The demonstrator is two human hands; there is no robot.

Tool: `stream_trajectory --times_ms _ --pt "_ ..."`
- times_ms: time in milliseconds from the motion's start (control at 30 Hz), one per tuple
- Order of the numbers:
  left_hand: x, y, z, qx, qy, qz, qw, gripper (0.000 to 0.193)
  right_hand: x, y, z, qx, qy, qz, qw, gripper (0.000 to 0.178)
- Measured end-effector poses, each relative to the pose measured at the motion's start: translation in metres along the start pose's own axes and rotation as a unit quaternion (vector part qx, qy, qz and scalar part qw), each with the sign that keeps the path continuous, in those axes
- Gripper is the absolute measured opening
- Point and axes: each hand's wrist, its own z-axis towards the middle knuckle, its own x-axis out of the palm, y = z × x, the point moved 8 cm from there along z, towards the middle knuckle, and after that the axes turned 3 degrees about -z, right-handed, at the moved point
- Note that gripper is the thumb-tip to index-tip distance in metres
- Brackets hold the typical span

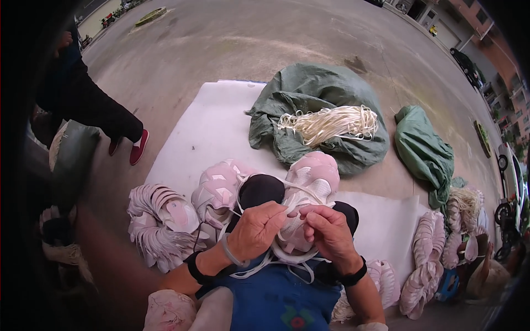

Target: Lacing a pair of white and pink athletic shoes while sitting outdoors.

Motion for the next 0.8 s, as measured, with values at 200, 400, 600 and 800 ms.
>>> stream_trajectory --times_ms 200,400,600,800 --pt "0.007 0.002 0.001 -0.055 0.016 -0.004 0.998 0.026 0.009 -0.001 0.003 0.005 0.011 0.026 1.0 0.03" --pt "0.01 -0.005 0.004 0.123 -0.037 0.08 0.988 0.026 0.017 0.005 -0.004 -0.031 0.002 0.017 0.999 0.029" --pt "0.023 0.019 -0.006 -0.209 0.089 -0.073 0.971 0.026 0.012 0.012 -0.006 -0.075 -0.028 -0.108 0.991 0.018" --pt "0.033 0.007 -0.004 -0.198 0.143 -0.159 0.957 0.027 0.022 0.05 -0.008 -0.134 -0.024 -0.205 0.969 0.019"
